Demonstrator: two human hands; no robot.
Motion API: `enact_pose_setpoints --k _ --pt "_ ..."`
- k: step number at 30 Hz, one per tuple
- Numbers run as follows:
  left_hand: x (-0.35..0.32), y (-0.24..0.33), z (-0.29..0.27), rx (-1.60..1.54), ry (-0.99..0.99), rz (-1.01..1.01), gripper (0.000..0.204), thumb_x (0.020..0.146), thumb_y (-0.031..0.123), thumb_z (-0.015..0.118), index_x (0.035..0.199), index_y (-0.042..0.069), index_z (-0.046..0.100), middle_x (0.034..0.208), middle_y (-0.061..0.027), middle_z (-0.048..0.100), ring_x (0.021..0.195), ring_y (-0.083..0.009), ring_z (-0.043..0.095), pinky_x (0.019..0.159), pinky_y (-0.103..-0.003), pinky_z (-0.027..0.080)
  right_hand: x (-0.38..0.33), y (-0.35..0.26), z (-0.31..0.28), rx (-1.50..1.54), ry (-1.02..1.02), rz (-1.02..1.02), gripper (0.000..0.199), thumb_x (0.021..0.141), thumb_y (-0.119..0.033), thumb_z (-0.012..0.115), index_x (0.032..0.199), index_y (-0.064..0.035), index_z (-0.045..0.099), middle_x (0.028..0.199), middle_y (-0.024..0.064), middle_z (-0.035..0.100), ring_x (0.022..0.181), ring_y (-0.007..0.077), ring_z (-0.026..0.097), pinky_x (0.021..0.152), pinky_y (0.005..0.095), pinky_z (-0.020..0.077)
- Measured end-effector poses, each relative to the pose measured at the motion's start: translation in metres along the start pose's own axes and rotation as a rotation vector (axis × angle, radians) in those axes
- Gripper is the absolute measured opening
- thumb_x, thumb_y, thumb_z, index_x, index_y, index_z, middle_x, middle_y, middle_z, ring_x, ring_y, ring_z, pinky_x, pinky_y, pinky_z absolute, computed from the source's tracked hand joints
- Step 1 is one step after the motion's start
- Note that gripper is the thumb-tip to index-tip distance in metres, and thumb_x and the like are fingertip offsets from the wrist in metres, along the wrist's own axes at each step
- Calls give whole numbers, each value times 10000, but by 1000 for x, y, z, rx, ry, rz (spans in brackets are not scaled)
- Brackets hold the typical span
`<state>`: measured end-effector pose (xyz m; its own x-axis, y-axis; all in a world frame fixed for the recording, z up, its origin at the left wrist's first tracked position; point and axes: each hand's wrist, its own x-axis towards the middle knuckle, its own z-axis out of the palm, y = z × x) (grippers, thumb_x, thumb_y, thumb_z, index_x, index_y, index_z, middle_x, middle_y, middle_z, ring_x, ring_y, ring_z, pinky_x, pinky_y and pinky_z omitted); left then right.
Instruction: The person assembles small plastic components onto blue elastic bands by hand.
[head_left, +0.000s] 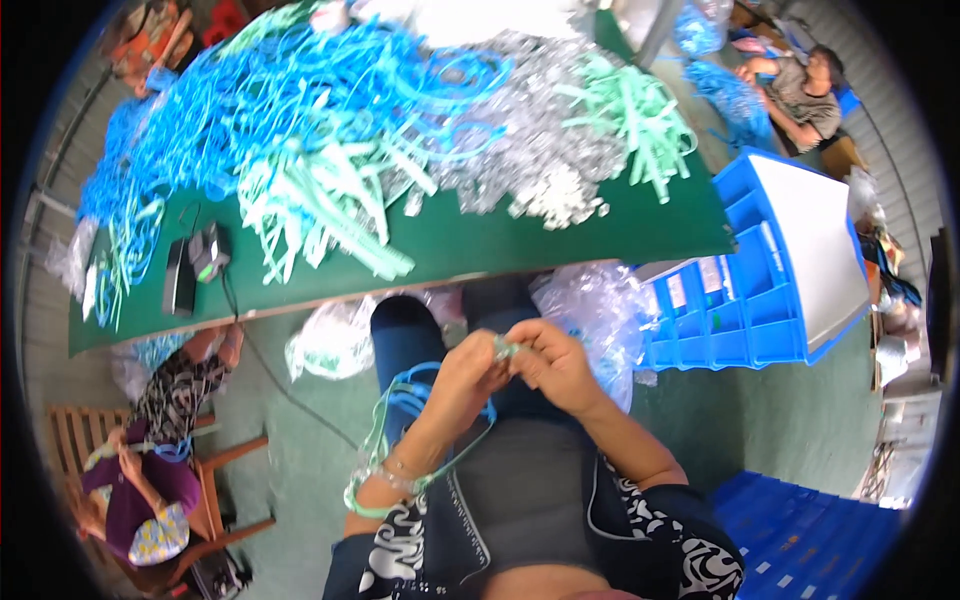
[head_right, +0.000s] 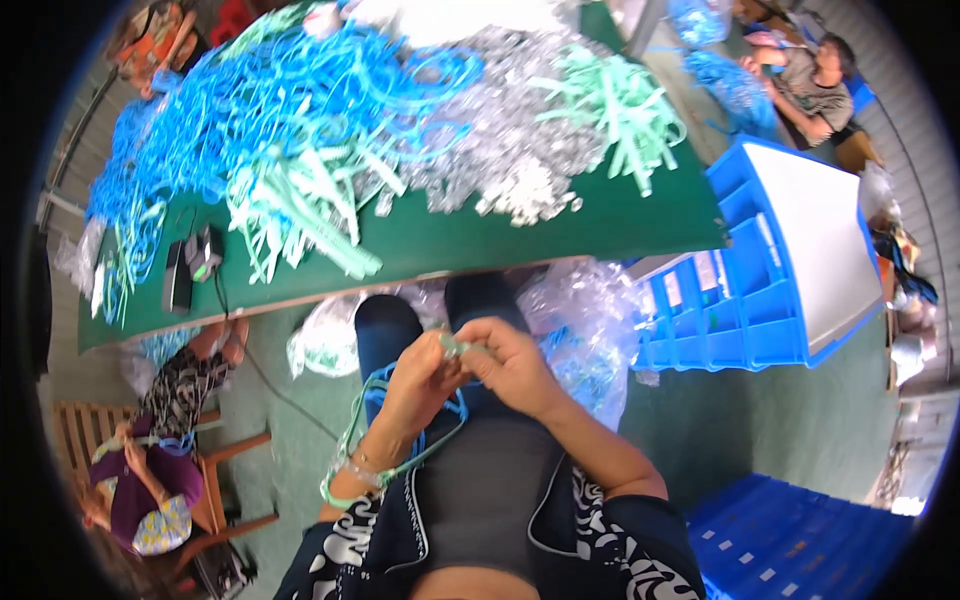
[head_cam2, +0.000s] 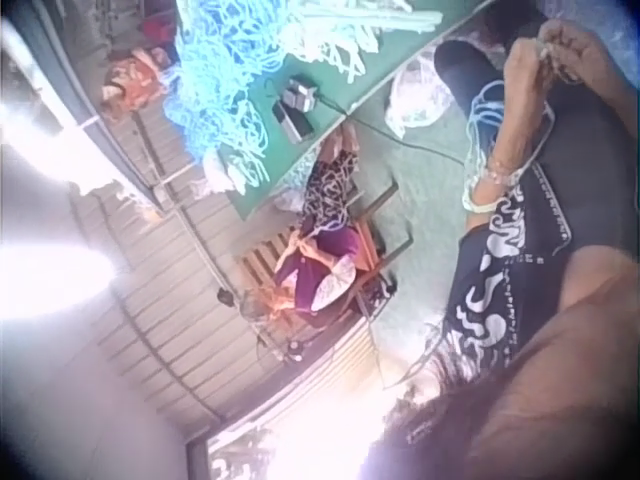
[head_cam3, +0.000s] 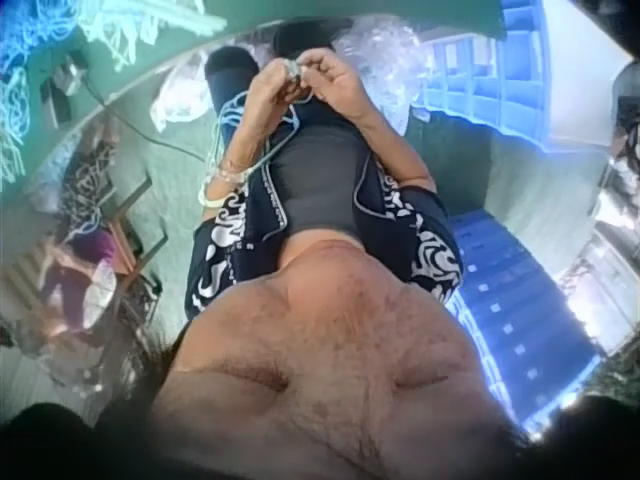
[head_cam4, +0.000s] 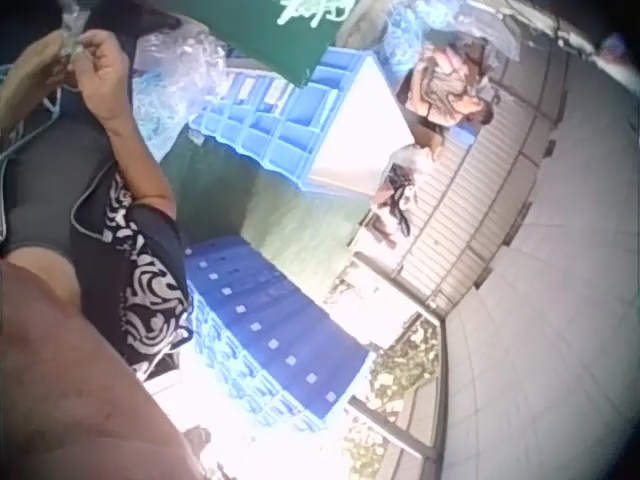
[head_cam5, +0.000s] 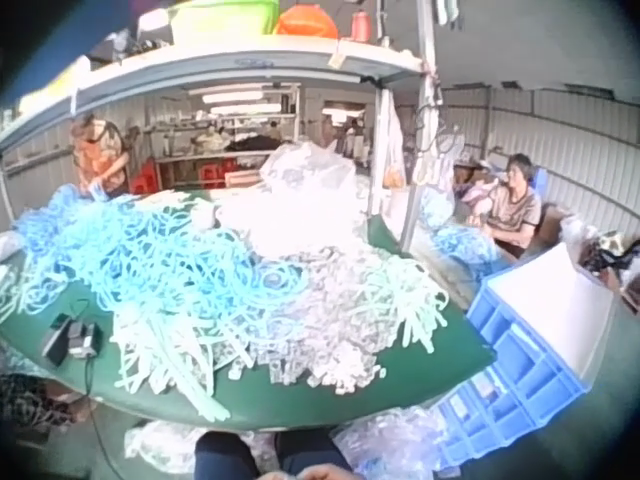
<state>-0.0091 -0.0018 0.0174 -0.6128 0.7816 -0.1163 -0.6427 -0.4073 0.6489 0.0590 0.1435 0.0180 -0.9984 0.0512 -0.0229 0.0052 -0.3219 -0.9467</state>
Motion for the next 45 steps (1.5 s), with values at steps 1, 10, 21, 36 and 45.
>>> enact_pose_setpoints --k 1,10,21,36,45 --pt "0 0 0 72 39 -12 283 911 333 520 858 56 500 710 15 421 607 -72 348 552 -217 297 2 -1 2 10 -13 -31 197 915 -63 507 1100 0 479 922 49 589 833 102 592 726 231 493" --pt "-8 5 -3 709 170 112 166 913 183 526 900 24 574 700 42 494 613 -13 424 499 -167 343 -2 -7 1 -813 154 -397 228 769 -100 673 953 -39 553 907 99 543 780 224 573 647 308 463" --pt "-4 4 -11 940 58 230 170 887 140 559 965 -9 575 786 -23 592 659 -57 531 590 -198 429 -6 8 -14 -117 -56 -209 118 915 -126 519 871 -40 587 1047 31 451 720 59 447 631 201 379" --pt "-14 7 0 619 -2 -61 158 931 200 489 919 43 485 743 -41 535 646 -110 507 603 -223 420 -23 -3 -14 -597 -6 -358 240 758 -104 670 980 -33 613 827 96 580 760 239 599 670 310 461" --pt "-10 7 -4 509 -74 -66 174 915 208 525 905 34 523 763 -20 568 690 -84 541 612 -202 422 -19 -18 -13 -684 -54 -388 214 745 -117 688 934 -46 617 819 88 572 711 242 581 623 309 450"
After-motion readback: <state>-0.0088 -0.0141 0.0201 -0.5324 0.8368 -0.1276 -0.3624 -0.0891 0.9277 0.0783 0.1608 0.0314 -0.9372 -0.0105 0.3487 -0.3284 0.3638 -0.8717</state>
